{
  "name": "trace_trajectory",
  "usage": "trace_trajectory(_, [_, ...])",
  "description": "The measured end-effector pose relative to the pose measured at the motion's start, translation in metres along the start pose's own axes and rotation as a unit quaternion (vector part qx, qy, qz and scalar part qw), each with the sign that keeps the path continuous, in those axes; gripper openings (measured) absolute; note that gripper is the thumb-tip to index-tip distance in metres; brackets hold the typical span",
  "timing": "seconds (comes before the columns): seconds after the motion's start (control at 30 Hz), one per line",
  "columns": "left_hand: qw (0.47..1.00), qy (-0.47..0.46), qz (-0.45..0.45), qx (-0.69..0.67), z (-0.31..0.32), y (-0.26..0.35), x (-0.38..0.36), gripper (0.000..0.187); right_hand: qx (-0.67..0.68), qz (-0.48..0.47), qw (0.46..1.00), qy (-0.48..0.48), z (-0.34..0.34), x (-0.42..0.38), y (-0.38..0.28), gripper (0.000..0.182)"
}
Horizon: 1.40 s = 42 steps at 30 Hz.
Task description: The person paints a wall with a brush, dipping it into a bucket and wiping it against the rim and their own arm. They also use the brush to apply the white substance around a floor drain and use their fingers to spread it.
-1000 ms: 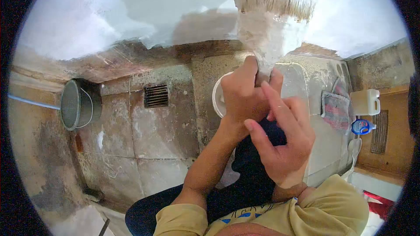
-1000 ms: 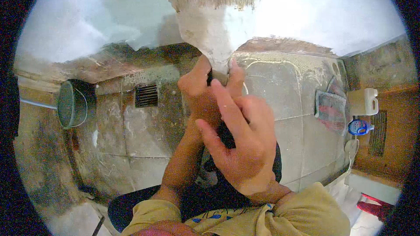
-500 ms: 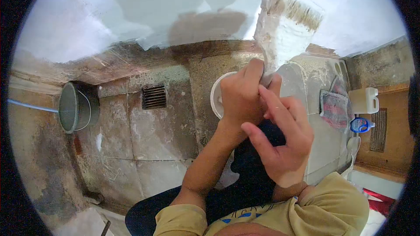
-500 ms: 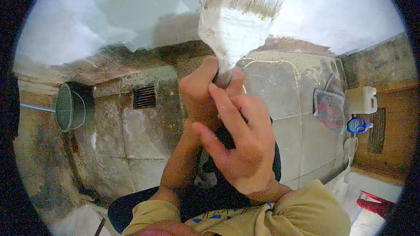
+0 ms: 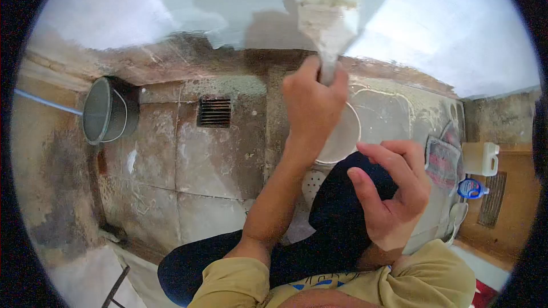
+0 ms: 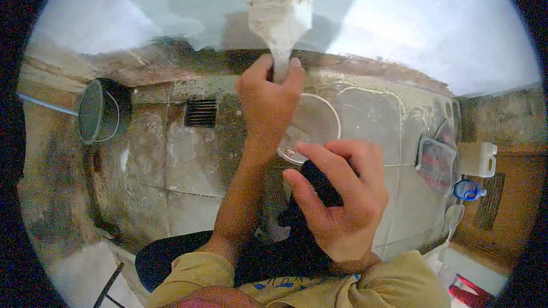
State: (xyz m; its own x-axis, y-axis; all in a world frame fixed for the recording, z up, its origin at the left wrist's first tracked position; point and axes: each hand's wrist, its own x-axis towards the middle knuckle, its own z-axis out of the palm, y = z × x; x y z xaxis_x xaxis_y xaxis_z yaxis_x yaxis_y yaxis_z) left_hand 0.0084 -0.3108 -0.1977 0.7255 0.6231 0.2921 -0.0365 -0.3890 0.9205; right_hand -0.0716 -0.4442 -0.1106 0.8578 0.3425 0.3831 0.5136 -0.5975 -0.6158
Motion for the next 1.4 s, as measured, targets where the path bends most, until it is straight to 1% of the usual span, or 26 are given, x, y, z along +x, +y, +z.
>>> trace_trajectory(0.03, [1.0,0.007,0.0,0.002,-0.004,-0.009,0.006,0.022,0.0,0.001,1.0,-0.004,0.0,0.0,0.0,0.035])
trace_trajectory(0.1, [0.998,-0.011,-0.056,0.001,-0.009,-0.024,0.013,0.024,0.002,-0.002,1.0,-0.009,-0.001,0.0,-0.002,0.036])
trace_trajectory(0.13, [0.998,-0.009,-0.056,0.003,-0.012,-0.026,0.014,0.024,0.005,-0.002,1.0,-0.018,-0.001,0.001,-0.003,0.036])
trace_trajectory(0.2, [0.997,-0.017,-0.023,-0.065,-0.014,-0.028,0.012,0.021,0.008,-0.001,1.0,-0.027,0.0,0.0,-0.003,0.036])
trace_trajectory(0.23, [0.997,-0.018,-0.025,-0.065,-0.013,-0.028,0.011,0.021,0.014,-0.002,0.999,-0.031,0.001,0.0,-0.004,0.036])
trace_trajectory(0.27, [0.978,-0.074,-0.08,-0.18,-0.011,-0.027,0.008,0.02,0.02,-0.003,0.999,-0.036,0.001,-0.001,-0.004,0.036])
trace_trajectory(0.3, [0.939,-0.128,-0.132,-0.292,-0.009,-0.027,0.006,0.018,0.02,-0.002,0.999,-0.036,0.001,-0.001,-0.004,0.036])
trace_trajectory(0.33, [0.939,-0.128,-0.132,-0.292,-0.014,-0.019,0.006,0.018,0.019,-0.003,0.999,-0.044,0.001,-0.001,-0.005,0.036])
trace_trajectory(0.37, [0.859,-0.204,-0.22,-0.415,-0.024,-0.003,0.006,0.017,0.019,-0.003,0.998,-0.053,0.001,-0.001,-0.005,0.036])
trace_trajectory(0.4, [0.75,-0.272,-0.3,-0.523,-0.03,0.005,0.005,0.016,0.02,-0.003,0.998,-0.055,0.002,-0.002,-0.006,0.036])
trace_trajectory(0.43, [0.751,-0.267,-0.3,-0.524,-0.028,0.002,0.004,0.016,0.02,-0.002,0.998,-0.054,0.002,-0.003,-0.006,0.036])
trace_trajectory(0.5, [0.666,-0.278,-0.326,-0.61,-0.017,-0.008,0.003,0.018,0.025,-0.007,0.998,-0.059,0.003,-0.004,-0.007,0.036])
trace_trajectory(0.53, [0.67,-0.27,-0.324,-0.611,-0.012,-0.016,0.004,0.018,0.022,-0.004,0.998,-0.057,0.003,-0.004,-0.007,0.037])
trace_trajectory(0.6, [0.586,-0.202,-0.392,-0.68,-0.003,-0.035,0.009,0.019,0.025,-0.005,0.998,-0.06,0.003,-0.006,-0.008,0.038])
trace_trajectory(0.63, [0.59,-0.196,-0.39,-0.68,-0.003,-0.042,0.011,0.019,0.023,-0.004,0.998,-0.062,0.003,-0.006,-0.008,0.038])
trace_trajectory(0.7, [0.547,-0.111,-0.416,-0.717,-0.004,-0.055,0.015,0.016,0.024,-0.008,0.997,-0.068,0.003,-0.006,-0.009,0.038])
trace_trajectory(0.73, [0.549,-0.106,-0.413,-0.719,-0.006,-0.059,0.017,0.016,0.029,-0.008,0.997,-0.069,0.002,-0.007,-0.009,0.038])
trace_trajectory(0.8, [0.594,0.019,-0.421,-0.686,-0.013,-0.067,0.022,0.021,0.036,-0.01,0.996,-0.075,0.002,-0.006,-0.009,0.038])
trace_trajectory(0.83, [0.595,0.023,-0.419,-0.685,-0.017,-0.076,0.026,0.021,0.036,-0.017,0.996,-0.079,0.001,-0.005,-0.009,0.039])
trace_trajectory(0.93, [0.664,0.017,-0.283,-0.692,-0.032,-0.116,0.045,0.031,0.042,-0.024,0.995,-0.084,0.002,-0.006,-0.007,0.039])
trace_trajectory(0.97, [0.665,0.02,-0.281,-0.691,-0.039,-0.126,0.054,0.031,0.045,-0.023,0.995,-0.082,0.002,-0.006,-0.007,0.039])
trace_trajectory(1.03, [0.699,0.093,-0.275,-0.654,-0.05,-0.146,0.07,0.03,0.04,-0.024,0.995,-0.089,0.0,-0.006,-0.007,0.039])
trace_trajectory(1.07, [0.698,0.096,-0.274,-0.654,-0.053,-0.16,0.077,0.03,0.033,-0.023,0.995,-0.093,-0.001,-0.006,-0.007,0.039])
trace_trajectory(1.13, [0.762,0.183,-0.245,-0.571,-0.057,-0.186,0.09,0.028,0.037,-0.026,0.994,-0.095,-0.003,-0.006,-0.005,0.039])
trace_trajectory(1.3, [0.788,0.245,-0.212,-0.524,-0.057,-0.206,0.12,0.029,0.052,-0.038,0.992,-0.109,-0.005,-0.003,-0.006,0.04])
trace_trajectory(1.4, [0.817,0.272,-0.163,-0.481,-0.052,-0.199,0.131,0.029,0.057,-0.043,0.99,-0.123,-0.006,-0.002,-0.005,0.041])
